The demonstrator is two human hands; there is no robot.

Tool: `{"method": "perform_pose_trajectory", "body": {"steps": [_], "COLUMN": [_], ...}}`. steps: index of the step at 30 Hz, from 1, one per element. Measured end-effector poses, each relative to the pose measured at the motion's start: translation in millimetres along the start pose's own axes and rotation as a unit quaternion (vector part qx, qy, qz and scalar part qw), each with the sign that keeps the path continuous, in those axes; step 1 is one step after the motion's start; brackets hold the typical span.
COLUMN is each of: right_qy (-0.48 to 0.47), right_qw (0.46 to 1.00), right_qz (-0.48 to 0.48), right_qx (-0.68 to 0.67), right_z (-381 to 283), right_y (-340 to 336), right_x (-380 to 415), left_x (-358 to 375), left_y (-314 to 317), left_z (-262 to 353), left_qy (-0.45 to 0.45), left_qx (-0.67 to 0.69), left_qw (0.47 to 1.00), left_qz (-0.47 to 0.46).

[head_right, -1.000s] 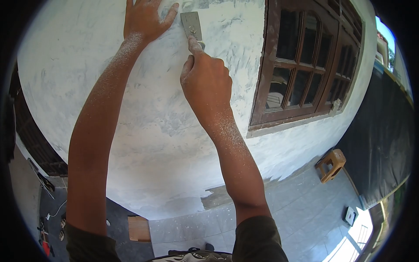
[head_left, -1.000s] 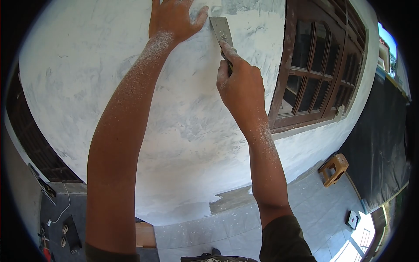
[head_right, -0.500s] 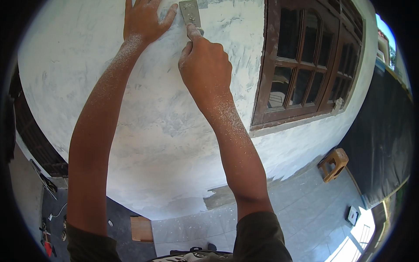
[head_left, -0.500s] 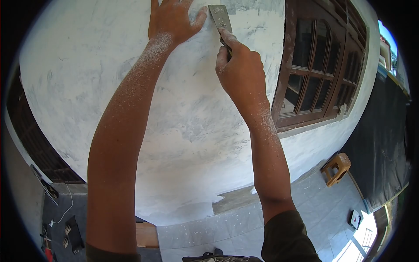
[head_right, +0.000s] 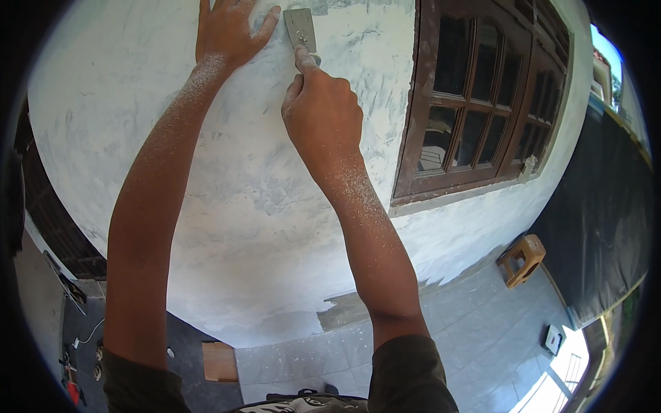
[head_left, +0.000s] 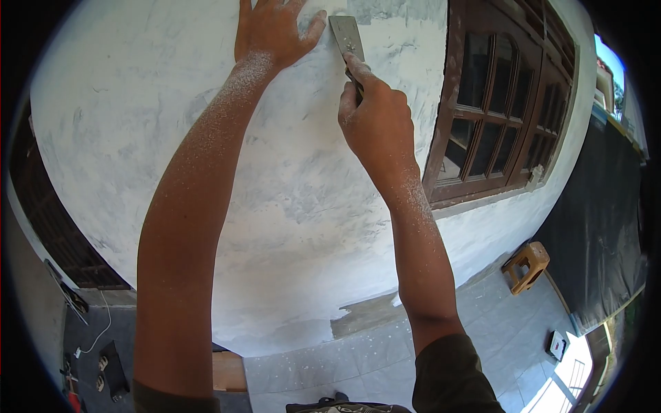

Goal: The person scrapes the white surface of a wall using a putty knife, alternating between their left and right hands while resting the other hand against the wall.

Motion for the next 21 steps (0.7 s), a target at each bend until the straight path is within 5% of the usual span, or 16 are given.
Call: {"method": "perform_pose_trajectory", "body": {"steps": [21], "right_qy": [0.033], "right_qw": [0.999], "right_qz": [-0.023], "right_qx": [-0.015], "right_z": [-5.6], "right_y": [-0.8], "right_x": [-12.9], "left_x": [1.7], "left_y": [-2.3], "left_z": [0.0], "left_qy": [-0.006], "left_qx": [0.0], "left_qw": [1.0], "left_qz": [0.006]}}
Point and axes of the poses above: each hand's wrist, its own x-axis away from the middle knuckle, its own y-axis out of the palm, z = x × y, the point moved 8 cm from there along -x, towards the middle knuckle, and after that the axes turned 10 degrees about -x, right-handed, at the moved point
